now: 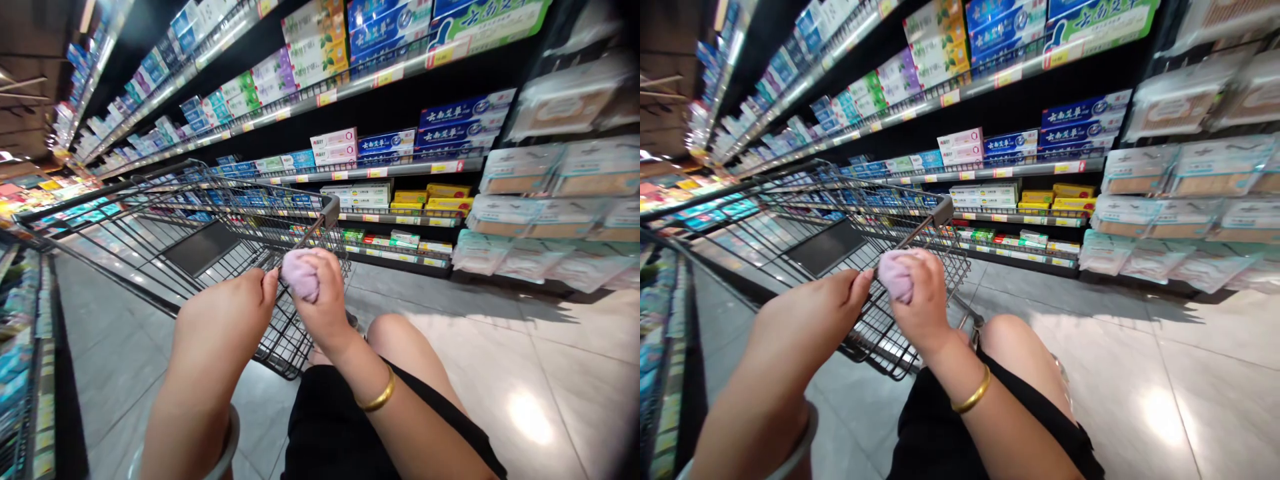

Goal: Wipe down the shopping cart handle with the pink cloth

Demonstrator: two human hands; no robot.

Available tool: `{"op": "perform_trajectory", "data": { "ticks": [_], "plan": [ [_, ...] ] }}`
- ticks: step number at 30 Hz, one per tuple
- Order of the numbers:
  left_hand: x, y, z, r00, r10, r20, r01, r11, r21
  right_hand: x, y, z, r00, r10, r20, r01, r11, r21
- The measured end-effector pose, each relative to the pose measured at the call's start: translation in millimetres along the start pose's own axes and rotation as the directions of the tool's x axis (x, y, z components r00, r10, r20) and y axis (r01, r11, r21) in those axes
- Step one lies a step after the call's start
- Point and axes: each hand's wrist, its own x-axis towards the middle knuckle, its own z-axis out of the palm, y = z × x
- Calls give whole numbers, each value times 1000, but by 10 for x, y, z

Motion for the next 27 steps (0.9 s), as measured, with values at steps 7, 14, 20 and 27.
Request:
{"op": "perform_trajectory", "data": {
  "ticks": [7,14,20,27],
  "plan": [
    [3,-7,-13,1000,-14,16,15,999,-30,6,471,-36,978,172,-117,-181,981,-71],
    [-8,-14,16,1000,-10,-10,9,1000,-29,0,277,-72,1000,-28,1,28,998,-64],
    [-15,-11,1,1000,-12,-6,12,999,-36,-59,462,-43,990,122,-71,-128,989,-77],
    [-10,-23,30,1000,-2,-8,2,1000,-16,-79,143,-42,998,-38,40,39,999,-9]
  ]
}}
